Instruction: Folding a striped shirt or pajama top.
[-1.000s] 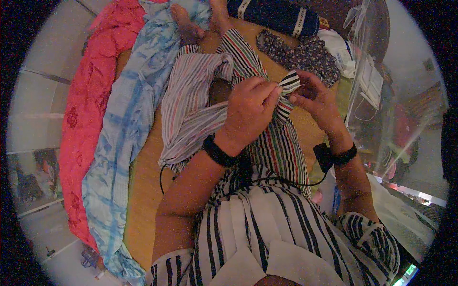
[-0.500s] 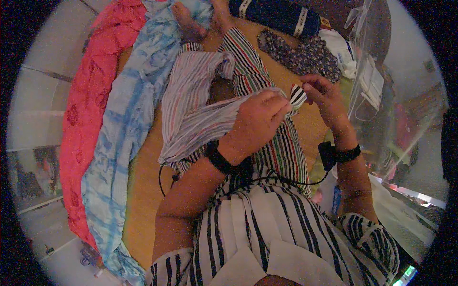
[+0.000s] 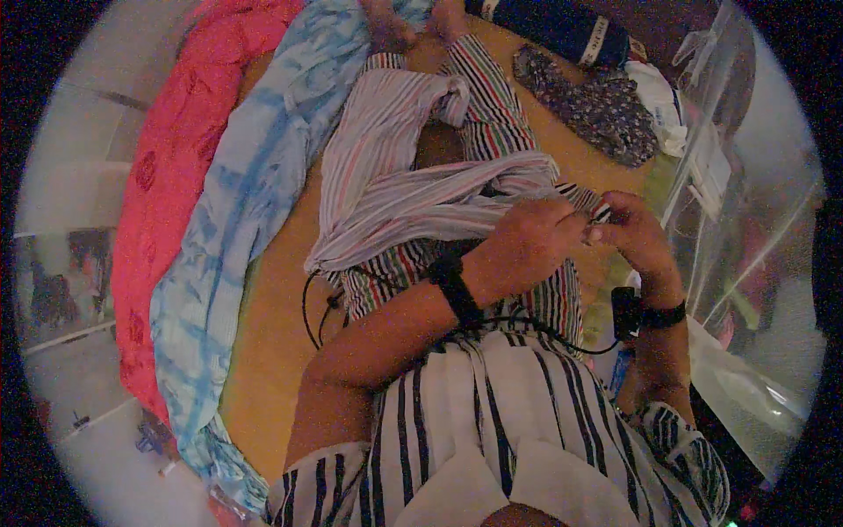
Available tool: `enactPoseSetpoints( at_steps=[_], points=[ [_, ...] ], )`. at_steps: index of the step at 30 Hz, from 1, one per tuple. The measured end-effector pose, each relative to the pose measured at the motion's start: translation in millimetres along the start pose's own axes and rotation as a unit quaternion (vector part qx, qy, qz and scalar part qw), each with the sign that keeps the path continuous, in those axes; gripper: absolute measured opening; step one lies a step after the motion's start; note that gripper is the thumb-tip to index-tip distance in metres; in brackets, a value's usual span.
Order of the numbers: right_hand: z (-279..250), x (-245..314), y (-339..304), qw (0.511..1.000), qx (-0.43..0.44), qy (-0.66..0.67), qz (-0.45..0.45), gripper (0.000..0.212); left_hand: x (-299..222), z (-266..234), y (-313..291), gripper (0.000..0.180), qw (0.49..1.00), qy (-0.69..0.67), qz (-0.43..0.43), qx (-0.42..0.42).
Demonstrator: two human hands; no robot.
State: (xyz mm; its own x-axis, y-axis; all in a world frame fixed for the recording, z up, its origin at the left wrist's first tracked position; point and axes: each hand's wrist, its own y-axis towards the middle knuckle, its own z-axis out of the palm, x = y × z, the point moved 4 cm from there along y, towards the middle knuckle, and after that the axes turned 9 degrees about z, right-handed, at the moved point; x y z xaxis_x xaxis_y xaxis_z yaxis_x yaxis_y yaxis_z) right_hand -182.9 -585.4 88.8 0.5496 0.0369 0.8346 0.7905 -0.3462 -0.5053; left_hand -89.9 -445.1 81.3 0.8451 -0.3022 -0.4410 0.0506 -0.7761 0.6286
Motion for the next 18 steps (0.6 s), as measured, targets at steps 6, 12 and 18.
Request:
enactPoseSetpoints(
  at_steps=[6, 12, 18],
  points=[
    [-10, -19, 4, 0.99, -0.036, 0.126, -0.06, 0.023, 0, 1, 0, 0.015, 0.999, -0.025, -0.01, -0.038],
    [-11, -22, 4, 0.982, -0.022, 0.131, -0.135, 0.042, -1, 1, 1, 0.015, 0.999, -0.028, -0.02, -0.02],
    [5, 8, -12, 0.983, -0.026, 0.089, -0.159, 0.045, -3, -3, 3, 0.016, 0.999, -0.032, -0.035, -0.016]
  ],
)
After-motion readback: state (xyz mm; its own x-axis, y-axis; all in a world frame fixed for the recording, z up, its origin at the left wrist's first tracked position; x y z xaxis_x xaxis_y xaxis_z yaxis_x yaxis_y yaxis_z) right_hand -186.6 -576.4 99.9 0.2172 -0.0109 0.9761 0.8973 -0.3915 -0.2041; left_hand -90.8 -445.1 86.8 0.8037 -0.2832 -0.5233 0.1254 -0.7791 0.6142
